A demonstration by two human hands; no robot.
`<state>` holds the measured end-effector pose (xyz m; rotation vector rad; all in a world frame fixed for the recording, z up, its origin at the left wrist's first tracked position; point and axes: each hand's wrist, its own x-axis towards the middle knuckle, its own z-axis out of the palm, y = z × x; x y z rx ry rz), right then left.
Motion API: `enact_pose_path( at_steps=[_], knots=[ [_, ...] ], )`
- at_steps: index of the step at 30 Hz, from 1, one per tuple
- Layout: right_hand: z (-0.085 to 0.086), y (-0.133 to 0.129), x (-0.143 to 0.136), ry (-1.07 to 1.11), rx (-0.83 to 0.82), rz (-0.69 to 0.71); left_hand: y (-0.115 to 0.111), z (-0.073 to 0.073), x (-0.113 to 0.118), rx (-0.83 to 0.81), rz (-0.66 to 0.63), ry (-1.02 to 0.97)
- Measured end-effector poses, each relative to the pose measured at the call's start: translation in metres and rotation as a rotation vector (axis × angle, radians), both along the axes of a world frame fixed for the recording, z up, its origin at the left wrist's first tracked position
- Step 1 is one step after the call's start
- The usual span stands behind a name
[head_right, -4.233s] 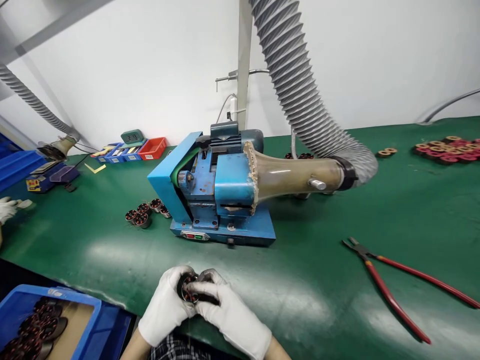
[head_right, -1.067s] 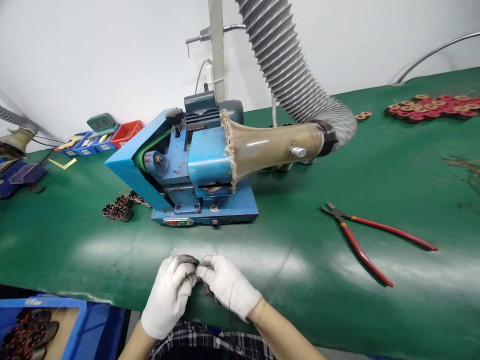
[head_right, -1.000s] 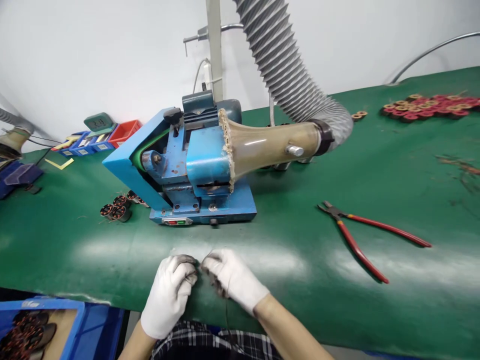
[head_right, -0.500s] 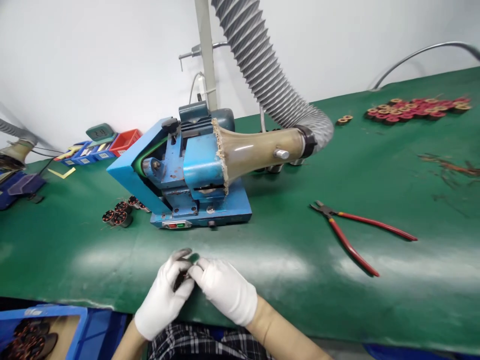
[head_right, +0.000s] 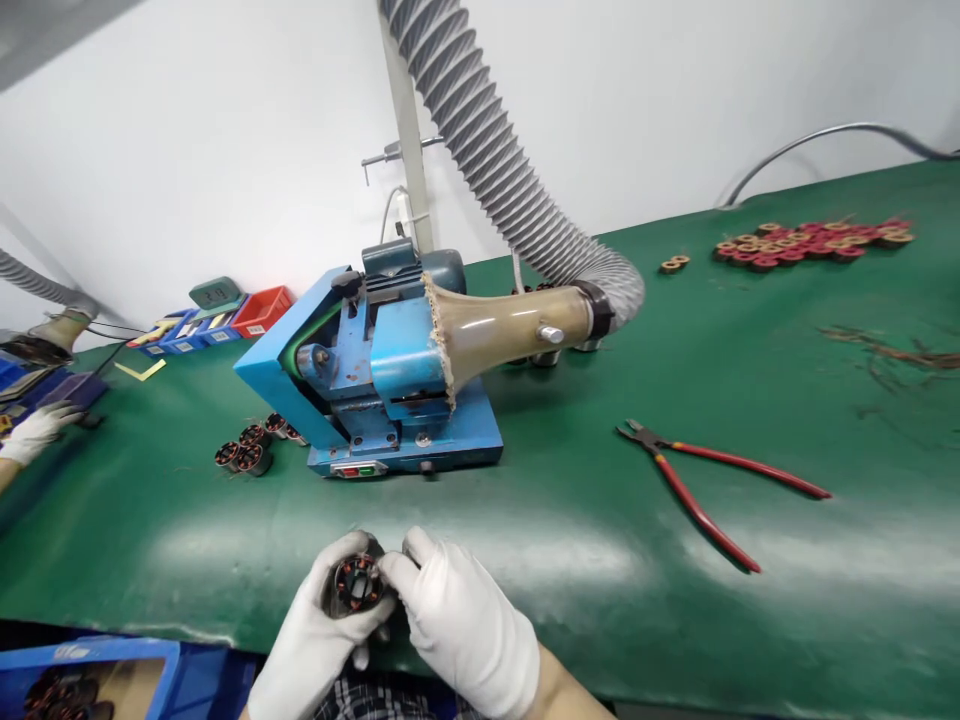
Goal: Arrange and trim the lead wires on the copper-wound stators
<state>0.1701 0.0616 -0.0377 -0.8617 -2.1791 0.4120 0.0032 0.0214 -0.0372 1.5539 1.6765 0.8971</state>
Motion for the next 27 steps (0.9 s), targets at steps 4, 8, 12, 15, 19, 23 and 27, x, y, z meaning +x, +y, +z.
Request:
enact_pose_path(
  at_steps=[4,8,12,15,19,23,27],
  knots=[
    [0.019,0.003,0.002,0.26,-0.528,0.111,-0.007,0.02,0.0,0.263,-0.031,-0.013],
    [0.035,0.007,0.004,0.447,-1.161,0.269,-0.011,0.022,-0.007,0.364,-0.139,0.19],
    [0.035,0.003,0.002,0.336,-0.973,0.124,-0.013,0.024,-0.008,0.257,-0.189,0.074],
    [0.029,-0.004,0.0,0.21,-0.53,-0.022,-0.013,0.035,-0.005,0.134,-0.301,-0.046],
    [0.031,-0.007,0.002,0.197,-0.48,-0.06,-0.012,0.042,-0.002,0.262,-0.218,0.15],
    [0.038,-0.004,0.003,0.27,-0.742,-0.016,-0.009,0.028,-0.002,0.39,-0.071,0.426],
    [0.034,-0.004,0.0,0.424,-0.762,-0.026,-0.006,0.02,0.003,0.35,-0.069,0.172]
  ],
)
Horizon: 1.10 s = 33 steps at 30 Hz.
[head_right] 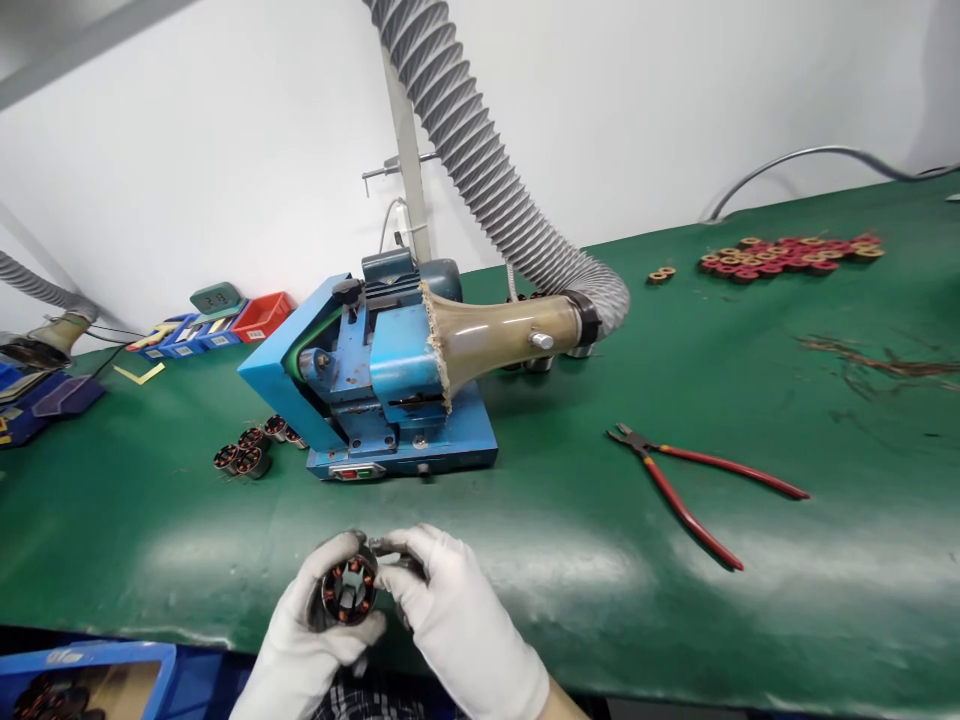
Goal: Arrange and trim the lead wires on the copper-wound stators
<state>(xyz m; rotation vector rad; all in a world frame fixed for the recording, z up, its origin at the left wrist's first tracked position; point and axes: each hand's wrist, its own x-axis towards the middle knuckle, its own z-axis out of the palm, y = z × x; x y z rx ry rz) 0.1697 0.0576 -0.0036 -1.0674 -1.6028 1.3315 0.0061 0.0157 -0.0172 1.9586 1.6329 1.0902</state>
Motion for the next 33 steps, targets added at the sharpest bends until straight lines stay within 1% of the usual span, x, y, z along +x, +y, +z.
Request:
enact_pose_path(
  at_steps=[2,3,4,5,6,7,8,9,10,11,12,13,14,15,16,17,19,20,21,22,23,25,27,28,30,32,33],
  knots=[
    [-0.002,-0.001,-0.001,-0.037,0.073,-0.02,0.0,0.004,0.002,0.009,-0.026,-0.123],
    [-0.002,-0.002,-0.001,-0.064,0.096,-0.007,0.0,0.007,0.003,0.057,-0.062,-0.139],
    [-0.001,-0.001,-0.001,-0.072,0.084,0.015,0.0,0.01,0.003,0.15,-0.102,-0.134],
    [0.0,-0.001,0.0,-0.051,0.029,0.05,-0.001,0.013,0.002,0.227,-0.127,-0.112],
    [0.002,0.0,0.0,-0.007,-0.062,0.096,-0.001,0.015,0.0,0.264,-0.125,-0.064],
    [0.004,0.001,0.001,0.049,-0.171,0.142,-0.002,0.015,-0.001,0.261,-0.105,0.0],
    [0.005,0.002,0.001,0.111,-0.284,0.185,-0.003,0.015,-0.003,0.223,-0.091,0.055],
    [0.005,0.003,0.002,0.163,-0.381,0.216,-0.003,0.015,-0.005,0.154,-0.082,0.07],
    [0.005,0.004,0.002,0.183,-0.429,0.23,-0.004,0.015,-0.006,0.067,-0.098,0.038],
    [0.004,0.004,0.001,0.16,-0.407,0.218,-0.003,0.015,-0.007,-0.022,-0.143,-0.034],
    [0.003,0.004,0.001,0.105,-0.319,0.182,-0.003,0.015,-0.007,-0.094,-0.208,-0.129],
    [0.001,0.003,0.0,0.036,-0.191,0.134,-0.003,0.016,-0.007,-0.157,-0.265,-0.209],
    [-0.001,0.003,-0.001,-0.034,-0.055,0.078,-0.002,0.016,-0.006,-0.191,-0.308,-0.244],
    [-0.003,0.002,-0.002,-0.091,0.057,0.029,-0.002,0.015,-0.006,-0.182,-0.33,-0.225],
    [-0.006,0.002,-0.003,-0.115,0.086,0.016,-0.001,0.012,-0.006,-0.134,-0.316,-0.149],
    [-0.009,0.003,-0.005,-0.106,0.014,0.046,-0.002,0.008,-0.006,-0.054,-0.257,-0.029],
    [-0.018,0.006,-0.009,-0.05,-0.281,0.197,-0.002,-0.003,-0.008,0.152,-0.13,0.266],
    [-0.022,0.009,-0.012,-0.028,-0.417,0.279,-0.002,-0.01,-0.01,0.239,-0.094,0.394],
    [-0.027,0.013,-0.015,-0.022,-0.505,0.348,-0.002,-0.017,-0.012,0.287,-0.085,0.48],
    [-0.031,0.016,-0.017,-0.04,-0.534,0.397,0.0,-0.024,-0.014,0.29,-0.098,0.514],
    [-0.033,0.02,-0.02,-0.082,-0.513,0.429,0.001,-0.029,-0.017,0.243,-0.113,0.497],
    [-0.033,0.029,-0.024,-0.215,-0.407,0.476,0.006,-0.035,-0.021,0.033,-0.101,0.414],
    [-0.026,0.036,-0.027,-0.382,-0.211,0.525,0.011,-0.036,-0.026,-0.152,-0.063,0.352],
    [-0.021,0.039,-0.026,-0.469,-0.09,0.548,0.012,-0.035,-0.028,-0.208,-0.051,0.334],
    [-0.012,0.045,-0.021,-0.628,0.129,0.597,0.014,-0.031,-0.032,-0.262,-0.054,0.311],
    [-0.008,0.052,-0.007,-0.753,0.268,0.638,0.015,-0.027,-0.036,-0.286,-0.047,0.291],
    [-0.009,0.056,0.002,-0.815,0.33,0.644,0.016,-0.027,-0.038,-0.294,-0.039,0.282]
  ],
)
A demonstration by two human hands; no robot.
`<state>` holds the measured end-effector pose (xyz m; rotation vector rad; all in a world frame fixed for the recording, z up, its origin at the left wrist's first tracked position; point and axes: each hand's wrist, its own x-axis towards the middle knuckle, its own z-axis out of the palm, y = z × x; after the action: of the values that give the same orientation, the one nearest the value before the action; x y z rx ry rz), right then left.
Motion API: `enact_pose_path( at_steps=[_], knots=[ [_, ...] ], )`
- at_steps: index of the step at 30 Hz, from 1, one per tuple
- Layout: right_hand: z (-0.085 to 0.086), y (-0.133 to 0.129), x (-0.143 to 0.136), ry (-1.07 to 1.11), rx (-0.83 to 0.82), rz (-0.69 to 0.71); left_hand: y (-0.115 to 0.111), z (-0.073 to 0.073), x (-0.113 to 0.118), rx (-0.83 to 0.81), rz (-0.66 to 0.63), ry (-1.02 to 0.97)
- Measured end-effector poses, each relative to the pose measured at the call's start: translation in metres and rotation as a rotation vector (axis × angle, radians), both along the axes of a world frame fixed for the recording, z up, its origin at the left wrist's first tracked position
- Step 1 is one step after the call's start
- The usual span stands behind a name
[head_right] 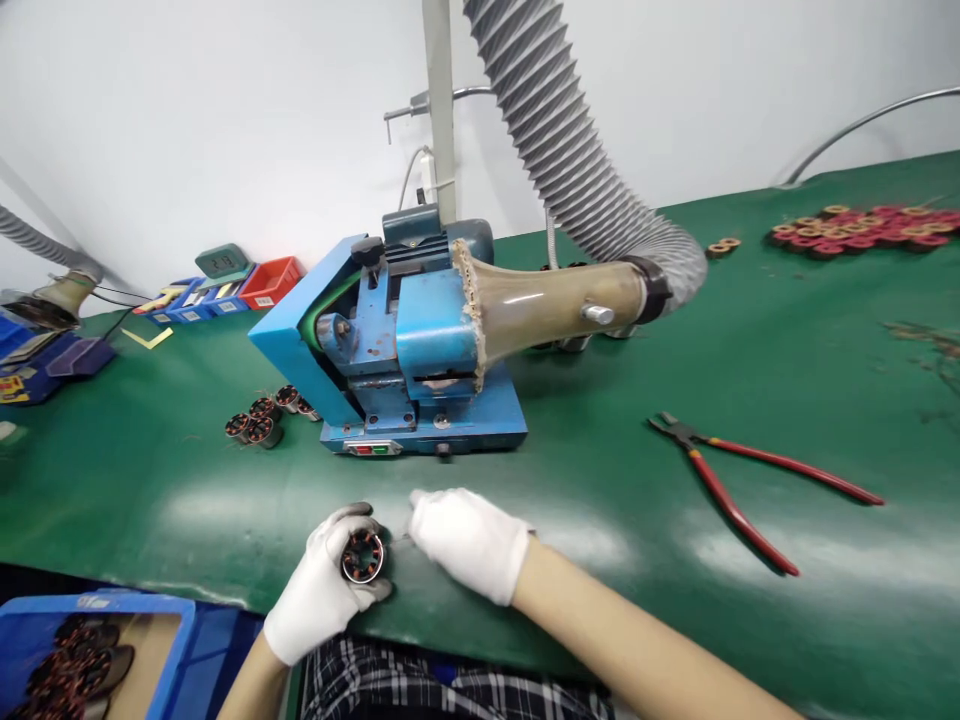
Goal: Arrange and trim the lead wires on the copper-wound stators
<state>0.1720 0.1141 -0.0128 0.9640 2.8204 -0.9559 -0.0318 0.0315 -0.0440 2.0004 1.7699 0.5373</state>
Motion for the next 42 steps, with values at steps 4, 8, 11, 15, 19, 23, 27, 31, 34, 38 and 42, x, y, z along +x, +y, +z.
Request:
enact_pose_path(
  at_steps=[4,8,11,15,19,23,27,31,34,38,42],
  knots=[
    [-0.014,0.014,0.039,-0.081,0.179,-0.105,0.001,-0.009,-0.001,0.019,0.07,-0.027],
    [-0.023,0.002,0.032,0.166,-0.062,-0.537,-0.014,-0.028,0.02,0.162,0.328,0.04],
    [-0.023,-0.023,0.0,0.313,-0.242,-0.519,-0.033,-0.039,0.03,0.117,0.29,0.154],
    [-0.021,-0.04,-0.028,0.37,-0.241,-0.463,-0.036,-0.036,0.011,0.241,0.133,0.356],
    [-0.022,-0.035,-0.026,0.372,-0.356,-0.358,-0.013,-0.021,-0.006,0.237,-0.086,0.319],
    [-0.033,-0.036,-0.024,0.375,-0.459,-0.459,-0.002,-0.018,0.007,0.037,-0.134,0.029],
    [-0.035,-0.038,-0.023,0.581,-0.84,-0.531,-0.005,-0.026,0.02,0.076,0.028,-0.052],
    [-0.016,-0.025,-0.008,0.808,-1.105,-0.668,-0.008,-0.026,0.026,0.156,0.088,-0.025],
    [-0.004,-0.02,0.005,0.677,-0.673,-0.776,-0.009,-0.025,0.025,0.218,0.075,-0.033],
    [-0.005,-0.025,-0.002,0.469,-0.268,-0.431,-0.009,-0.026,0.021,0.122,-0.009,-0.201],
    [-0.017,-0.022,-0.029,0.604,-0.461,-0.478,-0.004,-0.018,0.025,-0.082,0.077,-0.388]
  ],
)
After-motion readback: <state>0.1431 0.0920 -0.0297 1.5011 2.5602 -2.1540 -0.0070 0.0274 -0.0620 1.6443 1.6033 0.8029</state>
